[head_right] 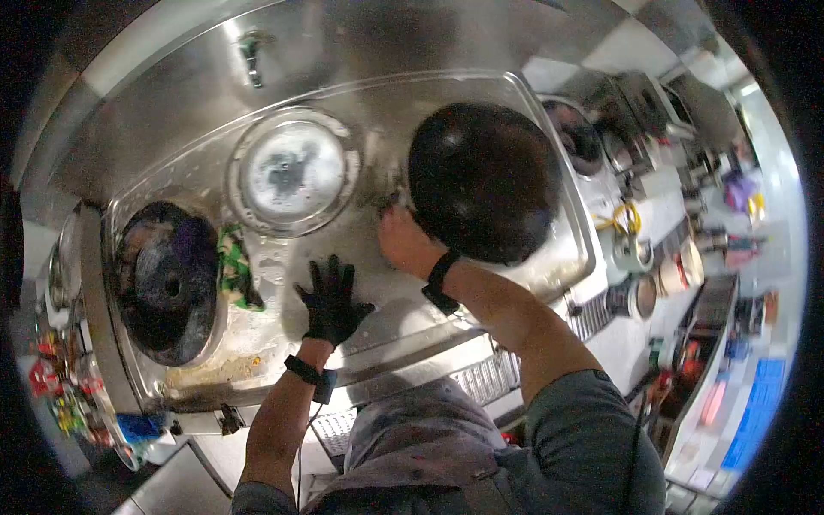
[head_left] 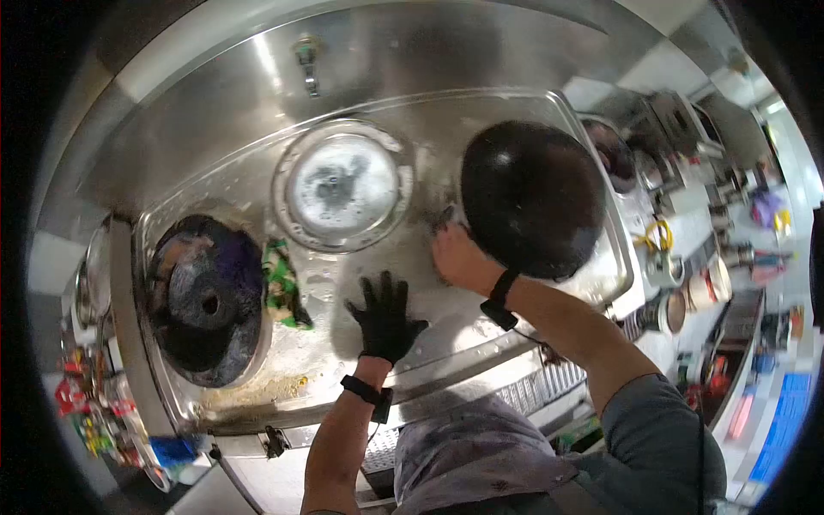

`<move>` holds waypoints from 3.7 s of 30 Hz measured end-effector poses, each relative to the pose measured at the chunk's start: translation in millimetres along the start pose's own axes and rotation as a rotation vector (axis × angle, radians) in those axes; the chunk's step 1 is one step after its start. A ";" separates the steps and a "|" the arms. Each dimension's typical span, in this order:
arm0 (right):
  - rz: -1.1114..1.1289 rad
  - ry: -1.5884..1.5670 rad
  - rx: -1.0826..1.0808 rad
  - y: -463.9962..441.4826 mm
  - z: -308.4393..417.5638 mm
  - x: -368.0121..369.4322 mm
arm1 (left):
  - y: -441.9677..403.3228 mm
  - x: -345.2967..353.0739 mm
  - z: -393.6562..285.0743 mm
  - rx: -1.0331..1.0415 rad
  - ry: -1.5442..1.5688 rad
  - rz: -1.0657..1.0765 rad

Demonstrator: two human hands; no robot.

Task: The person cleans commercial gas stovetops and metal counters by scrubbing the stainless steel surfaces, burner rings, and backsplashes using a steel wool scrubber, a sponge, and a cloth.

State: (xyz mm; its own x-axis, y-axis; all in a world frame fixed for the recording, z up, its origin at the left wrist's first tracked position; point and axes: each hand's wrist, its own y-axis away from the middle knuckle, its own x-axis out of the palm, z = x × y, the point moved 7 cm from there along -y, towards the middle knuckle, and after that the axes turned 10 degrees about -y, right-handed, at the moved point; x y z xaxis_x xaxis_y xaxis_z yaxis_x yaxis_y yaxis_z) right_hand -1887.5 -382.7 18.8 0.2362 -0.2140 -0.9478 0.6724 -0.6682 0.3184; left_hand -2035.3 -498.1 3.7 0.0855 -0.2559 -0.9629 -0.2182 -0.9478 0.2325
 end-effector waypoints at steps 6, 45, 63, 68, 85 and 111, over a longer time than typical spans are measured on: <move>-0.089 0.033 0.165 111.4 46.9 39.8 | 7.5 4.7 -22.0 0.116 -0.051 0.075; 0.386 -0.187 0.076 280.1 -120.8 122.8 | 20.7 17.5 -56.2 0.131 -0.057 0.119; 0.193 -0.344 -0.511 19.2 319.5 -1.1 | 225.7 -9.4 142.9 -0.106 0.031 -0.060; 0.017 -0.692 -0.536 -63.7 433.6 -19.1 | 296.6 -48.4 195.1 -0.483 0.056 -0.239; -0.214 -0.222 0.100 98.2 88.2 -20.4 | 221.5 -7.0 68.9 -0.010 0.305 -0.252; -0.144 0.146 -0.016 -73.9 -71.8 -60.2 | -12.3 -16.4 59.1 -0.247 0.057 0.041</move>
State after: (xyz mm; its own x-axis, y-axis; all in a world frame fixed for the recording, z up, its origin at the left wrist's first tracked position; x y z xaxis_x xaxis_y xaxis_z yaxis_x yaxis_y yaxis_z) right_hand -1901.0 -269.2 53.3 0.2350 -0.0111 -0.9719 0.7171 -0.6731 0.1811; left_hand -2091.4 -470.9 8.6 0.1378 -0.2989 -0.9443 0.0212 -0.9523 0.3045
